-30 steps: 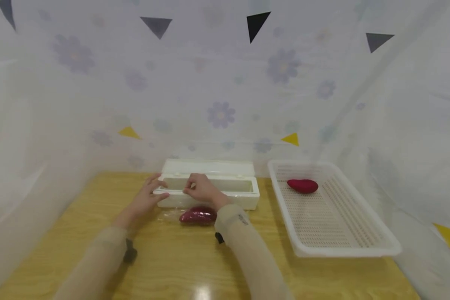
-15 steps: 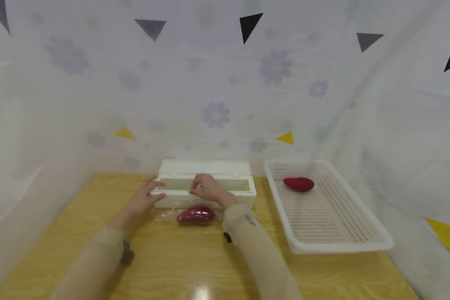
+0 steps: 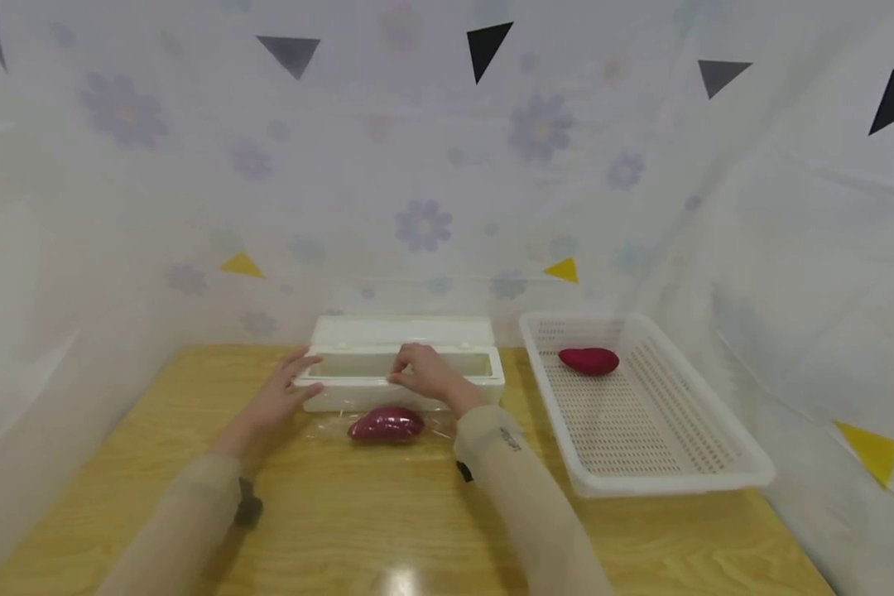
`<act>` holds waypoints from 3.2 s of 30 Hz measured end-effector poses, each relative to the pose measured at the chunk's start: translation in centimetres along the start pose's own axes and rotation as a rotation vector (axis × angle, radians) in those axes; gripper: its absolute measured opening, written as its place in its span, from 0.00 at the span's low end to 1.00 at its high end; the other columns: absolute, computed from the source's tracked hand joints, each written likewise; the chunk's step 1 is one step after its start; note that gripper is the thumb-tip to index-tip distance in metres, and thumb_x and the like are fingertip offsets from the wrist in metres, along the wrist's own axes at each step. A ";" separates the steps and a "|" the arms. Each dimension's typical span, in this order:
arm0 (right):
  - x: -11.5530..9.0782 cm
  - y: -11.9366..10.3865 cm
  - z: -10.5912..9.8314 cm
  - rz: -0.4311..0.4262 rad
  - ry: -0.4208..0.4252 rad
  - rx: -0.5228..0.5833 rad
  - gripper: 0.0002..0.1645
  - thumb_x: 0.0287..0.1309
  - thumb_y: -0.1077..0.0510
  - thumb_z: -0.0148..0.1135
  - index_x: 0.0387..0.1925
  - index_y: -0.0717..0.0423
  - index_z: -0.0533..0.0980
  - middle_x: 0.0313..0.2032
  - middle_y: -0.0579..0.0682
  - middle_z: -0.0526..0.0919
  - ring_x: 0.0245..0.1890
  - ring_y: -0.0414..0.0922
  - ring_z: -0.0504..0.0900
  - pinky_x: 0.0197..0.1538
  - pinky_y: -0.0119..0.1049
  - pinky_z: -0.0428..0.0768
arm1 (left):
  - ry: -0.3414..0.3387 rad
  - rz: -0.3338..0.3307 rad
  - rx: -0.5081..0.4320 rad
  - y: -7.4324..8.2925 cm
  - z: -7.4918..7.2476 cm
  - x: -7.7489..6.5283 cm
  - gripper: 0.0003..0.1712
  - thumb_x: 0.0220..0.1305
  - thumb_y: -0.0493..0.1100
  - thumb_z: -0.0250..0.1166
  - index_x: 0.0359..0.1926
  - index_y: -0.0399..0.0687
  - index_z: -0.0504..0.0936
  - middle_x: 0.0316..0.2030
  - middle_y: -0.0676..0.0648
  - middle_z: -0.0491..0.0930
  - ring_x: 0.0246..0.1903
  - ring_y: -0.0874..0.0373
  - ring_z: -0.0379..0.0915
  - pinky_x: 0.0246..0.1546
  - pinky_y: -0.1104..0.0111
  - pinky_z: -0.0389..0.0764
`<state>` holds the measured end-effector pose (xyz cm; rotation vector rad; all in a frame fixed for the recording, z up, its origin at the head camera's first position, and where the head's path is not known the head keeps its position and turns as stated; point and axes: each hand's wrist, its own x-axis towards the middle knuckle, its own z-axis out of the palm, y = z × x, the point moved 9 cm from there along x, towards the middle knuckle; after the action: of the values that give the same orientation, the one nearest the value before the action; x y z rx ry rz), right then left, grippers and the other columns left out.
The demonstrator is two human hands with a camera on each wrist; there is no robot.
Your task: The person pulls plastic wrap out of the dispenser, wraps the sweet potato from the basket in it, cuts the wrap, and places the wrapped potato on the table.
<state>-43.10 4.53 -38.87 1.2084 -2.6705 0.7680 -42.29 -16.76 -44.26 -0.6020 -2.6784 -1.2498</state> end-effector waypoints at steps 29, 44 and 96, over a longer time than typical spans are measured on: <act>-2.6 1.6 -2.3 0.084 -0.005 -0.085 0.06 0.57 0.57 0.65 0.31 0.56 0.82 0.31 0.47 0.79 0.34 0.43 0.78 0.41 0.37 0.77 | -0.002 -0.005 -0.012 0.2 0.1 0.2 0.34 0.64 0.53 0.62 0.66 0.44 0.64 0.72 0.38 0.44 0.69 0.36 0.44 0.62 0.38 0.55; -3.8 2.9 -3.5 0.155 -0.073 -0.142 0.06 0.57 0.55 0.65 0.27 0.52 0.81 0.30 0.44 0.78 0.33 0.41 0.75 0.39 0.36 0.75 | -0.017 -0.018 -0.019 0.0 -0.1 0.1 0.35 0.64 0.54 0.61 0.67 0.45 0.63 0.72 0.40 0.43 0.69 0.36 0.43 0.61 0.39 0.55; -7.6 6.4 -6.6 0.226 -0.144 -0.321 0.06 0.54 0.55 0.67 0.27 0.53 0.81 0.29 0.45 0.78 0.32 0.43 0.75 0.38 0.39 0.76 | -0.002 0.000 -0.016 -0.5 -0.3 0.1 0.33 0.63 0.54 0.62 0.65 0.46 0.66 0.72 0.37 0.45 0.69 0.35 0.44 0.60 0.38 0.56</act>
<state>-43.29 16.45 -38.05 0.9264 -2.9342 0.2636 -42.65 -17.28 -44.39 -0.6059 -2.6722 -1.2723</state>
